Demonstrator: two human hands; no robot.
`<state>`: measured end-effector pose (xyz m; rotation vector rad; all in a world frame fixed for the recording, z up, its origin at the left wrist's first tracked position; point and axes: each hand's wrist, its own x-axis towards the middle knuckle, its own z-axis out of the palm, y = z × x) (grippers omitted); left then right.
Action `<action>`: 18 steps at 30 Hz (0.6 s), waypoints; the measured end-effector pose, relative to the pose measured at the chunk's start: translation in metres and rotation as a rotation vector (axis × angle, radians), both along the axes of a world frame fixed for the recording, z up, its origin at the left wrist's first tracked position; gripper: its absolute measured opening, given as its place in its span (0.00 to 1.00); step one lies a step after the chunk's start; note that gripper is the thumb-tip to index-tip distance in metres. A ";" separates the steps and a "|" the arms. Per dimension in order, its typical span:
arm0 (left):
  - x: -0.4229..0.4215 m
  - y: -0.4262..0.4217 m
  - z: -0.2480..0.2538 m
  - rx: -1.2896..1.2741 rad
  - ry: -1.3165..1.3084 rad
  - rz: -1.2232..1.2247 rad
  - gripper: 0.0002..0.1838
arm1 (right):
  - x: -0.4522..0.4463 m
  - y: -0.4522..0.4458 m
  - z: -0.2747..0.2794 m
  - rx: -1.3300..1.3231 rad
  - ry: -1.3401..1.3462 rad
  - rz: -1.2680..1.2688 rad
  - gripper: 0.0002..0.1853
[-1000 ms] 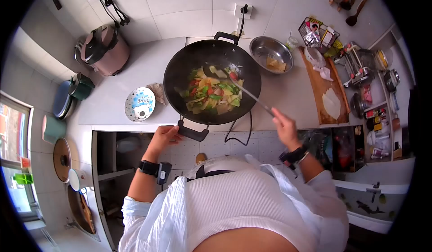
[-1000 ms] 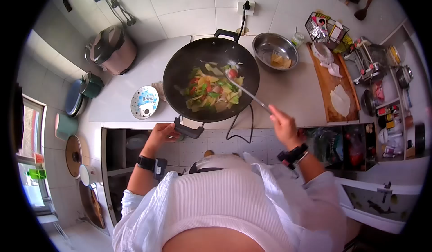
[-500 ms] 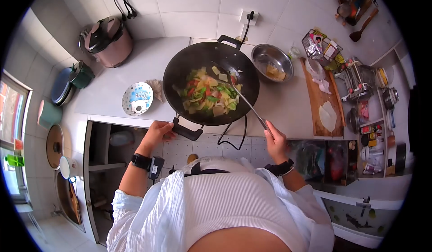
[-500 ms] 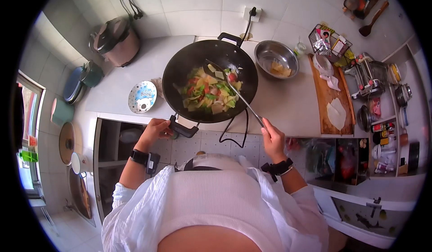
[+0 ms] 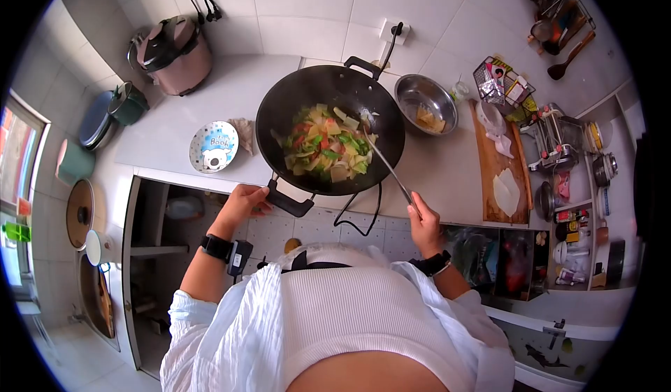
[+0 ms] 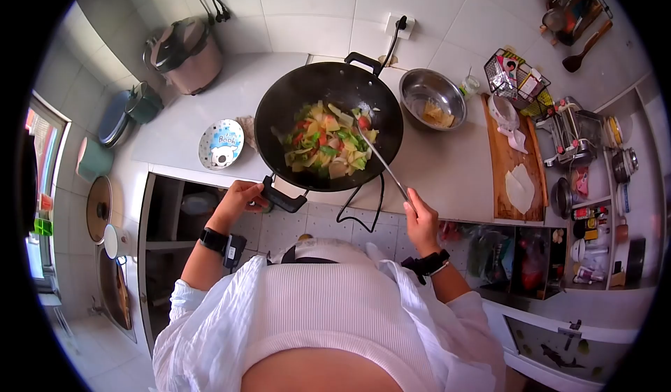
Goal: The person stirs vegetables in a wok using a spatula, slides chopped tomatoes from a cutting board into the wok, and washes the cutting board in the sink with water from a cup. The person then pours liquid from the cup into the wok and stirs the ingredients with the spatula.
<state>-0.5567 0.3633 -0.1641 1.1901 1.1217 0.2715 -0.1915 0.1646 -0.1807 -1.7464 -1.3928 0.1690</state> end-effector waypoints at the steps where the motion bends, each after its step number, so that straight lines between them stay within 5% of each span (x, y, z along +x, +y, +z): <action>1: 0.000 0.000 0.000 -0.004 -0.001 -0.004 0.19 | -0.001 -0.003 0.002 -0.005 0.002 -0.003 0.16; 13: 0.000 0.005 -0.002 -0.003 -0.003 -0.013 0.19 | -0.001 -0.007 0.001 -0.001 0.044 -0.019 0.17; 18: -0.001 0.005 -0.001 -0.003 -0.012 -0.004 0.19 | -0.011 -0.011 -0.004 -0.009 0.282 -0.072 0.16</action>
